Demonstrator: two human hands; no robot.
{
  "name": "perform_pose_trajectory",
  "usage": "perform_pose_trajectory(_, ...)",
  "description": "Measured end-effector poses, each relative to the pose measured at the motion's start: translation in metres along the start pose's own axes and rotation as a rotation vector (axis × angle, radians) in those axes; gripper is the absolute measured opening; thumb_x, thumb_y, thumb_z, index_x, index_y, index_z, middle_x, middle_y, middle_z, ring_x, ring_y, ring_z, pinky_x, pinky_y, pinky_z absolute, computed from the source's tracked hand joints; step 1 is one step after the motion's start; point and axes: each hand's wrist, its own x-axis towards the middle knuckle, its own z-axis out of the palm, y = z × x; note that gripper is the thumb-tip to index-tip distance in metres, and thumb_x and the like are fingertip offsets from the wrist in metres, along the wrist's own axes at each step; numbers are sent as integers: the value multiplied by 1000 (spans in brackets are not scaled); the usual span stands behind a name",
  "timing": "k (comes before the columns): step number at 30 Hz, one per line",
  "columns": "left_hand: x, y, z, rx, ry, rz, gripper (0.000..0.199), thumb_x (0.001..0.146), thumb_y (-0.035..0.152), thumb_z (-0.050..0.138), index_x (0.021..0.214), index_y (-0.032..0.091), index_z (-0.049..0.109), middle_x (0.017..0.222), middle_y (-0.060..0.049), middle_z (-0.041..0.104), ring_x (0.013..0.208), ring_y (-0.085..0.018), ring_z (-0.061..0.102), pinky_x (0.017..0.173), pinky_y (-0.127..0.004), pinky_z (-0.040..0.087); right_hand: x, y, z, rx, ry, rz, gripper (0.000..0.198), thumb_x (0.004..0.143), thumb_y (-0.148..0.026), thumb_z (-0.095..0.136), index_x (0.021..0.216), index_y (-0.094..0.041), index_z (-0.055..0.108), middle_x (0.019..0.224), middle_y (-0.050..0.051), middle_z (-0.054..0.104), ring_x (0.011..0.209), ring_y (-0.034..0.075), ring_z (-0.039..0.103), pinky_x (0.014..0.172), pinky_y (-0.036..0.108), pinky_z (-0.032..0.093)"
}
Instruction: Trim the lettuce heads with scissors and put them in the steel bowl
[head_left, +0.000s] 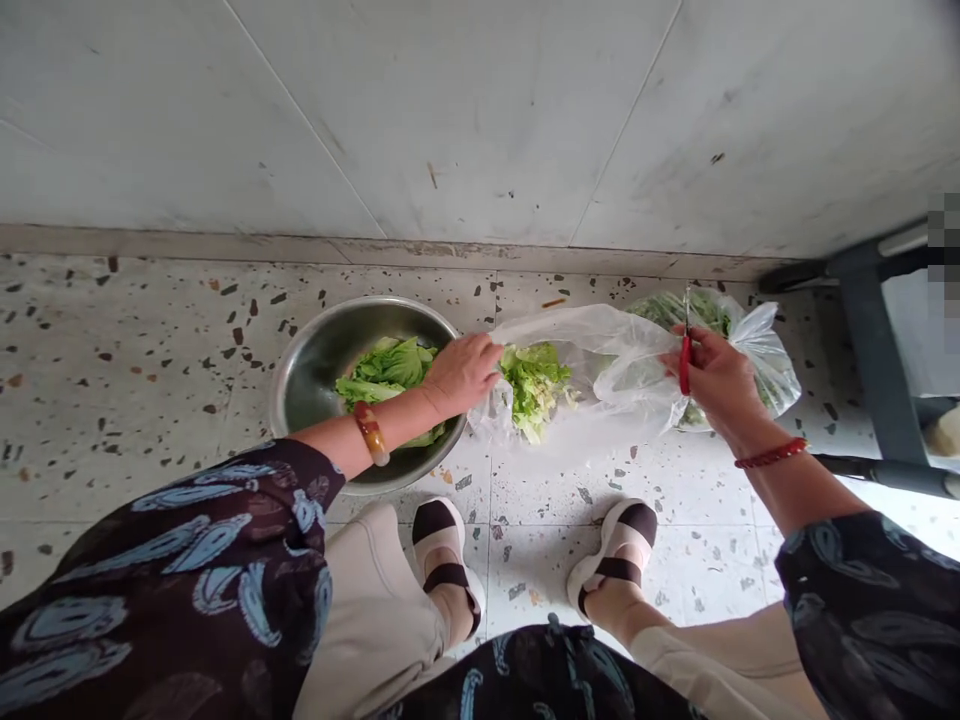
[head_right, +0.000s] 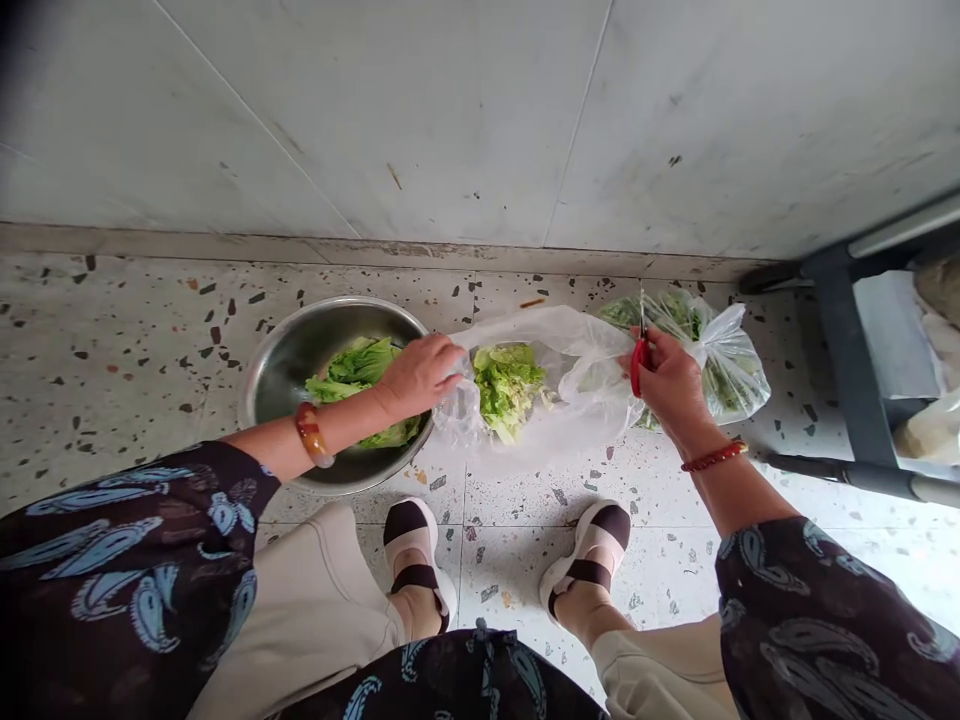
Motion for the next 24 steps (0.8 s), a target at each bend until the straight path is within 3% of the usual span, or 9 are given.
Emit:
perform_pose_trajectory(2, -2, -16, -10, -72, 72, -203, 44, 93, 29, 68, 133, 11, 59, 122, -19, 66, 113, -31, 63, 95, -41, 51, -3, 1, -3, -32, -16, 14, 67, 66, -38, 90, 125, -17, 69, 75, -3, 67, 63, 14, 57, 61, 29, 51)
perform_pose_trajectory(3, -2, -22, -12, -133, 46, -294, 52, 91, 34, 72, 135, 12, 57, 122, -18, 67, 112, -31, 65, 94, -40, 51, -4, 0, -5, -50, -26, 25, 67, 66, -37, 90, 126, -17, 69, 76, -2, 67, 64, 14, 57, 62, 28, 51)
perform_pose_trajectory(5, -3, -28, -11, -301, -122, -421, 59, 87, 42, 77, 136, 14, 58, 112, -13, 71, 101, -29, 69, 86, -36, 52, -7, -3, -7, -84, -38, 49, 67, 65, -36, 90, 126, -17, 70, 77, -1, 69, 64, 14, 58, 61, 29, 49)
perform_pose_trajectory(8, -5, -17, 0, -556, -392, -494, 46, 92, 41, 72, 128, 14, 62, 86, -6, 73, 75, -23, 71, 70, -32, 50, -12, -15, -3, -94, -33, 94, 67, 60, -35, 92, 123, -20, 72, 77, 1, 70, 65, 16, 61, 57, 28, 46)
perform_pose_trajectory(10, -3, -4, 8, -635, -426, -511, 26, 98, 30, 64, 118, 13, 66, 75, -3, 70, 62, -20, 68, 64, -31, 47, -15, -29, 4, -63, -24, 134, 69, 54, -32, 94, 118, -21, 72, 75, 1, 70, 64, 17, 61, 54, 27, 44)
perform_pose_trajectory(12, 5, 5, 8, -732, -362, -504, 13, 101, 22, 59, 100, 13, 69, 67, -1, 66, 55, -17, 66, 62, -31, 46, -19, -49, 13, -29, -33, 151, 71, 47, -30, 95, 113, -21, 72, 73, 0, 69, 63, 17, 62, 52, 26, 44)
perform_pose_trajectory(15, 26, 1, -15, -866, -123, -494, 25, 105, 19, 54, 84, 14, 65, 59, 0, 60, 53, -14, 63, 63, -32, 46, -21, -89, 22, 7, -14, 59, 70, 43, -29, 92, 109, -21, 73, 68, -2, 68, 60, 16, 61, 53, 26, 44)
perform_pose_trajectory(20, 57, -29, -80, -906, 187, -520, 23, 107, 12, 42, 101, 8, 64, 69, -4, 65, 53, -11, 62, 64, -31, 45, -12, -142, 19, 74, 73, -206, 64, 50, -25, 84, 114, -23, 74, 76, 2, 73, 64, 17, 65, 57, 29, 47)
perform_pose_trajectory(24, 54, -46, -95, -792, 357, -440, 22, 101, 13, 54, 120, 10, 63, 94, -10, 72, 62, -10, 64, 66, -29, 47, 9, -133, 12, -39, 35, -396, 65, 63, -35, 83, 126, -23, 71, 87, 6, 76, 73, 21, 72, 64, 33, 53)
